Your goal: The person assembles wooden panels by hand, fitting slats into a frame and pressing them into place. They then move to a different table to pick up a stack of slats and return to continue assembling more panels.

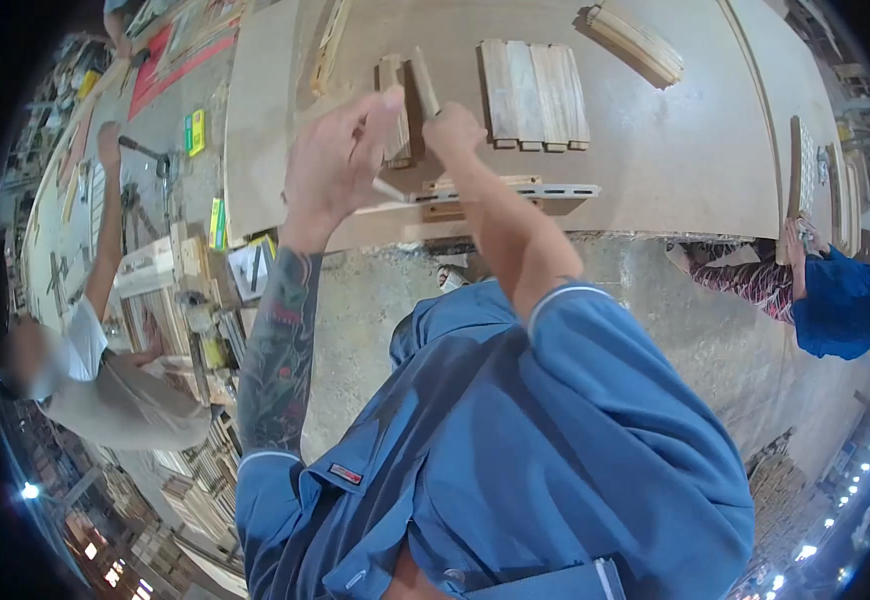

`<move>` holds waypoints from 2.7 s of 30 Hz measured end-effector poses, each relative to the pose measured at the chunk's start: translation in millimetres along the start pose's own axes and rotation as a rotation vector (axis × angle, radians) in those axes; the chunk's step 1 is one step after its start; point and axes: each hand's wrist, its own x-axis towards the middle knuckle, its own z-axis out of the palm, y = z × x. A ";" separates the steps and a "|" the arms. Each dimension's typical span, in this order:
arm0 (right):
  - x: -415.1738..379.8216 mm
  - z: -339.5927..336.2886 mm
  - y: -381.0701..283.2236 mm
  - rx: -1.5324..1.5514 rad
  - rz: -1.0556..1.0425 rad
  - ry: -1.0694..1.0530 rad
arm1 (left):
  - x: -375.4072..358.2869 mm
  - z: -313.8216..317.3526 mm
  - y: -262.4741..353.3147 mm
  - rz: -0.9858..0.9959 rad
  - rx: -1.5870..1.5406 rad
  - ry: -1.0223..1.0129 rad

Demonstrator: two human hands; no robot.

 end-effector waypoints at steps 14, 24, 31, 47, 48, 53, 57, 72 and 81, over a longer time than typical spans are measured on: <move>-100.0 -69.1 46.5 0.428 -0.531 -0.330 | 4.2 9.6 -10.0 0.035 0.025 0.109; -115.2 -60.8 55.6 0.388 -0.840 -0.163 | 7.5 0.1 13.9 -0.020 -0.029 0.015; -108.8 -45.4 61.3 0.425 -0.796 -0.317 | 7.3 25.0 36.6 0.150 0.267 -0.114; 4.3 52.3 -35.8 -0.120 -0.419 -0.029 | 8.4 22.4 43.3 -0.002 0.079 -0.053; 26.7 66.2 -14.9 -0.123 -0.415 -0.022 | 7.6 23.1 42.4 0.005 0.074 -0.052; -45.3 -92.9 37.0 0.686 -0.398 -0.147 | 9.3 24.9 40.4 0.030 0.163 -0.038; -66.4 -96.4 87.4 0.839 -0.489 -0.413 | 10.3 25.5 38.2 0.027 0.178 -0.059; -89.7 -78.3 97.6 0.443 -0.458 -0.387 | 3.7 31.6 34.8 0.013 0.125 0.029; -96.6 -69.9 96.7 0.309 -0.879 -0.152 | 15.9 22.3 46.9 -0.106 0.087 -0.100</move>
